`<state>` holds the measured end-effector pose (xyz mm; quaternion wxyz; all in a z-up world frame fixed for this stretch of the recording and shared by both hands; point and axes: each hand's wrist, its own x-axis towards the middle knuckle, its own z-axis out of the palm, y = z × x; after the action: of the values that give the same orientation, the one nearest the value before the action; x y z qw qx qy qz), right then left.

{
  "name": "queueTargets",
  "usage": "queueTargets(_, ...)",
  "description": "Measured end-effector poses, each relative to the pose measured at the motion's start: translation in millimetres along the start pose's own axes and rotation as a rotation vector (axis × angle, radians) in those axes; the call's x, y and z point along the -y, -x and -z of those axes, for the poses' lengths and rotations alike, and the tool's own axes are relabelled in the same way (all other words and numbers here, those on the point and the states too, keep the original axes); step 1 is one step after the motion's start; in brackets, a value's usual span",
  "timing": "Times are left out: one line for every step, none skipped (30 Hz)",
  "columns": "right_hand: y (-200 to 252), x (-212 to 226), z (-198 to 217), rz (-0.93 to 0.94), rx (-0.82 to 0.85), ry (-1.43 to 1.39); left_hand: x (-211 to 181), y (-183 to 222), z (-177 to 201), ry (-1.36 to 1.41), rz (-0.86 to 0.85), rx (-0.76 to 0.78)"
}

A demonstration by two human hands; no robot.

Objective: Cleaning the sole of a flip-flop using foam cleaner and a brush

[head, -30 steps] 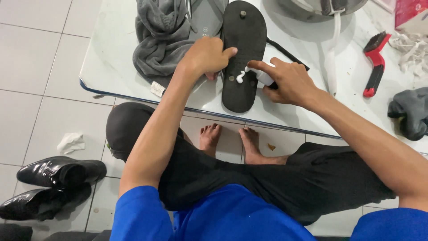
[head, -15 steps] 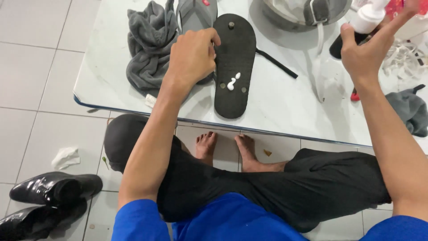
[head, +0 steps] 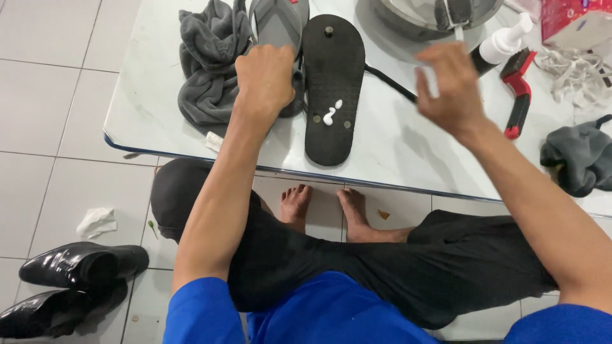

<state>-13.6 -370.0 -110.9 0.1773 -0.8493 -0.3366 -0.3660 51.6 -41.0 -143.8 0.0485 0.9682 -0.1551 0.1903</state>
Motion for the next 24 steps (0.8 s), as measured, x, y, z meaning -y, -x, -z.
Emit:
queueTargets(3.7,1.3,-18.7,-0.004,0.175,0.114,1.2,-2.0,-9.7,-0.031,0.013,0.031)
queueTargets(6.8,2.7,-37.2,-0.005,0.350,0.228,2.5,-4.4,-19.0,-0.061,0.025,0.061)
queueTargets(10.3,-2.1,-46.8,-0.011,0.341,0.223,4.6,-5.3,-19.0,-0.072,0.020,0.063)
queueTargets(13.6,-7.0,-56.8,-0.055,0.370,0.258,7.1,-6.4,-19.1,0.013,0.031,0.006)
queueTargets(20.2,-11.1,-64.9,-0.104,0.405,0.294,6.9,-6.1,-21.2,0.105,0.039,-0.045)
queueTargets(22.4,-14.8,-66.7,-0.115,0.403,0.291,9.7,-4.2,-16.0,0.102,0.030,-0.038)
queueTargets(24.3,-18.9,-68.1,-0.158,0.413,0.253,12.0,-0.8,-11.0,0.181,0.024,-0.086)
queueTargets(26.1,-22.2,-69.7,-0.201,0.422,0.214,14.8,3.1,-5.6,0.260,0.017,-0.135)
queueTargets(22.5,-17.2,-60.3,-0.201,0.421,0.214,14.9,6.3,-3.0,0.259,0.016,-0.134)
queueTargets(18.4,-11.7,-51.1,-0.258,0.389,0.177,15.6,9.5,0.1,0.219,0.003,-0.199)
queueTargets(10.8,-10.3,-39.8,-0.308,0.356,0.149,15.0,8.4,2.9,0.183,-0.008,-0.272)
queueTargets(0.9,-7.6,-24.7,-0.302,0.354,0.156,9.0,4.6,11.9,0.186,-0.007,-0.281)
queueTargets(-8.0,-3.2,-10.5,-0.211,0.258,0.168,3.2,5.2,20.4,0.103,0.000,-0.284)
queueTargets(-17.1,1.8,2.9,-0.118,0.164,0.177,-1.8,6.0,28.7,0.020,0.007,-0.285)
queueTargets(-27.7,-2.7,9.7,-0.108,0.169,0.182,-6.9,9.8,35.7,0.026,0.015,-0.291)
queueTargets(-38.3,-7.0,16.8,-0.077,0.143,0.131,-12.3,13.6,42.9,0.308,0.014,-0.187)
queueTargets(-47.4,-11.1,26.4,-0.049,0.116,0.082,-19.8,16.7,51.0,0.589,0.004,-0.080)
queueTargets(-49.3,-24.8,24.1,-0.044,0.119,0.089,-27.3,17.6,44.9,0.596,0.004,-0.087)
queueTargets(-55.2,-38.3,17.7,-0.067,0.156,0.027,-30.7,18.6,40.1,0.575,0.026,-0.019)
queueTargets(-62.2,-51.3,11.4,-0.089,0.195,-0.036,-33.6,19.3,35.9,0.554,0.047,0.050)
queueTargets(-68.0,-55.7,11.0,-0.067,0.189,-0.040,-32.7,18.4,26.1,0.547,0.059,0.031)
queueTargets(-73.9,-60.7,10.4,-0.157,0.249,-0.020,-31.6,16.7,15.9,0.543,0.099,0.100)
queueTargets(-73.5,-63.2,8.8,-0.254,0.320,-0.008,-32.3,21.1,3.7,0.542,0.145,0.183)
queueTargets(-80.8,-73.4,7.5,-0.240,0.325,-0.019,-26.7,17.6,-0.3,0.538,0.162,0.179)
